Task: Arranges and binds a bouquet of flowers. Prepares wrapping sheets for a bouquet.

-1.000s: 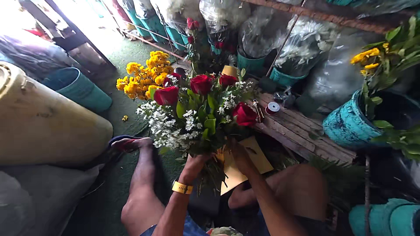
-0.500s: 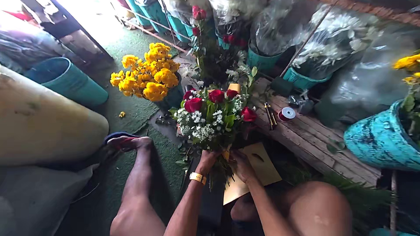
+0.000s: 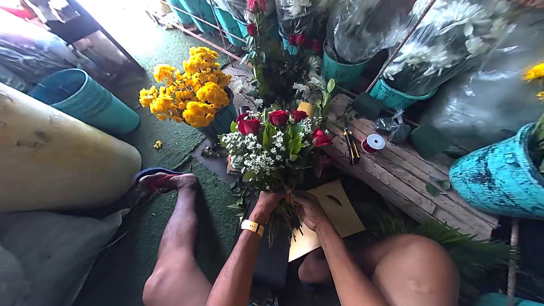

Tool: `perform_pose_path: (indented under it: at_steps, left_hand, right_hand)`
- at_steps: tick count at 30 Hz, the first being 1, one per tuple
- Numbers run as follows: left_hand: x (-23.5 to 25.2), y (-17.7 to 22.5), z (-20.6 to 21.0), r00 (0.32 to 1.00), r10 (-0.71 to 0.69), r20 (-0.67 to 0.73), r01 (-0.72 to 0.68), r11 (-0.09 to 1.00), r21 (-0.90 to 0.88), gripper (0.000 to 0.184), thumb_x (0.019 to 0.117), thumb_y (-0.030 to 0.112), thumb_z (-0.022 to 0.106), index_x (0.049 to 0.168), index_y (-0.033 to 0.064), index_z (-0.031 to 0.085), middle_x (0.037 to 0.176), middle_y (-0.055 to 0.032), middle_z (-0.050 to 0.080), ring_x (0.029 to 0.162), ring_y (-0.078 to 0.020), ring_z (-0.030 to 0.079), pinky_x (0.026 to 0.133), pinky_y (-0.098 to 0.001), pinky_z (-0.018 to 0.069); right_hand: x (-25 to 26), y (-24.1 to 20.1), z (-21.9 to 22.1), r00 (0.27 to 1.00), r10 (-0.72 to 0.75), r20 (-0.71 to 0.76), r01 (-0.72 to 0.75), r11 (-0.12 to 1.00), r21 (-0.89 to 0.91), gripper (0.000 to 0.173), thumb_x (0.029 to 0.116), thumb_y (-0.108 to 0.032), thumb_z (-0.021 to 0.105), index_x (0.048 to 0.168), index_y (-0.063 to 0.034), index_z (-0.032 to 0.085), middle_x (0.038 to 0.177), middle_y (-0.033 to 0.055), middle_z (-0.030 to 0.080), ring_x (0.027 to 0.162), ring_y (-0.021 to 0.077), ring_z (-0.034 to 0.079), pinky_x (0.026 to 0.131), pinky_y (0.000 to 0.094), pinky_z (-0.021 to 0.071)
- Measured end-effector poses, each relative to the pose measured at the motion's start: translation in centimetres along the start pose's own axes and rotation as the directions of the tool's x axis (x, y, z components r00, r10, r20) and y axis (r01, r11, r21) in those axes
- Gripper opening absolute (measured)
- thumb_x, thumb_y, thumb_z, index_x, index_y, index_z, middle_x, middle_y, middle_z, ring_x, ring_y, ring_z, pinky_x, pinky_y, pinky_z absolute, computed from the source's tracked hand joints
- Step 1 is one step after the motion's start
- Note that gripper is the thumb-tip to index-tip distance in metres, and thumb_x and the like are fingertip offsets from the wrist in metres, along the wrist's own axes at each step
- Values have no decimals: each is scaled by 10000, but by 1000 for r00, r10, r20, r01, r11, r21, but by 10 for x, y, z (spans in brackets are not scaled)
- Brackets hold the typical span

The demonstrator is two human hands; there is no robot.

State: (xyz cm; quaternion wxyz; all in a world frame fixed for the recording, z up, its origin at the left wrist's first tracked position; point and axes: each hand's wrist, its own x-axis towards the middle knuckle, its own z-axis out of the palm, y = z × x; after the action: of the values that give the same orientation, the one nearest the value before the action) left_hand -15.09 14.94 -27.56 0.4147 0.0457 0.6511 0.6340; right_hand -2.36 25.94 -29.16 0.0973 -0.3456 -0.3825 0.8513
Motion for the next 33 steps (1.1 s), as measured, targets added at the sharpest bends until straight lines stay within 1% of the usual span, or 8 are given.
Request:
perform_pose_path:
  at_steps: [6, 14, 19, 24, 26, 29, 31, 33]
  left_hand:
    - [0, 2, 1, 1000, 8, 10, -8, 1000, -12, 411, 813, 85, 855, 1175, 7, 676, 1090, -91, 743, 1046, -171, 700, 950, -378, 585]
    - [2, -2, -2, 999, 28, 27, -28, 1000, -4, 444, 853, 140, 832, 1235, 23, 638, 1146, -77, 722, 1099, -153, 677, 991, -365, 563]
    - [1, 0, -6, 999, -39, 30, 39, 999, -6, 422, 859, 195, 835, 1212, 33, 668, 1129, -80, 738, 1072, -162, 696, 963, -381, 578]
    - [-2, 5, -3, 998, -53, 34, 53, 999, 3, 425, 866, 211, 830, 1222, 37, 674, 1140, -81, 740, 1087, -174, 696, 978, -400, 577]
    - [-3, 4, -3, 997, -58, 41, 59, 998, -10, 426, 865, 214, 832, 1219, 37, 675, 1142, -81, 740, 1087, -175, 696, 974, -396, 579]
    - [-1, 4, -2, 997, -54, 49, 56, 997, -44, 420, 861, 216, 837, 1210, 42, 682, 1130, -86, 741, 1073, -178, 699, 963, -394, 581]
    - [-1, 4, -1, 997, -56, 52, 59, 997, -54, 397, 867, 208, 831, 1197, 39, 690, 1122, -88, 743, 1061, -177, 703, 956, -393, 583]
    - [0, 3, -1, 997, -57, 52, 59, 997, -49, 391, 865, 214, 834, 1189, 42, 699, 1121, -87, 745, 1063, -175, 703, 955, -391, 583]
  right_hand:
    - [2, -10, 4, 997, 65, -37, -63, 997, 39, 158, 938, -100, 698, 1065, -6, 695, 959, 110, 685, 845, 194, 645, 789, 373, 566]
    - [3, -10, 15, 990, 72, -118, -72, 997, 3, 198, 967, -118, 686, 1129, -3, 684, 1048, 129, 702, 928, 215, 673, 825, 390, 583]
    - [2, -6, 12, 990, 107, -96, -97, 990, 103, 202, 984, -122, 654, 1156, -18, 668, 1052, 125, 692, 926, 214, 667, 830, 387, 577]
    - [-2, 7, 13, 980, -133, -147, 124, 990, -68, 237, 982, -126, 676, 1179, 5, 658, 1092, 138, 698, 990, 219, 674, 864, 402, 588]
    - [-7, 12, 14, 930, -342, -137, 299, 919, -258, 286, 966, -130, 683, 1224, -17, 633, 1126, 115, 688, 1018, 199, 666, 864, 369, 590]
    - [-22, 11, 18, 812, -582, -38, 449, 665, -597, 315, 915, -183, 715, 1189, -43, 653, 1202, 105, 639, 978, 162, 679, 783, 312, 625]
    - [-26, 8, 23, 788, -616, -7, 367, 478, -798, 287, 920, -261, 724, 1154, -97, 719, 1263, 113, 616, 983, 138, 686, 782, 288, 629]
    - [-27, 0, 31, 826, -560, -64, 172, 359, -917, 339, 938, -315, 702, 1231, -145, 708, 1322, 109, 599, 1068, 178, 662, 875, 355, 598]
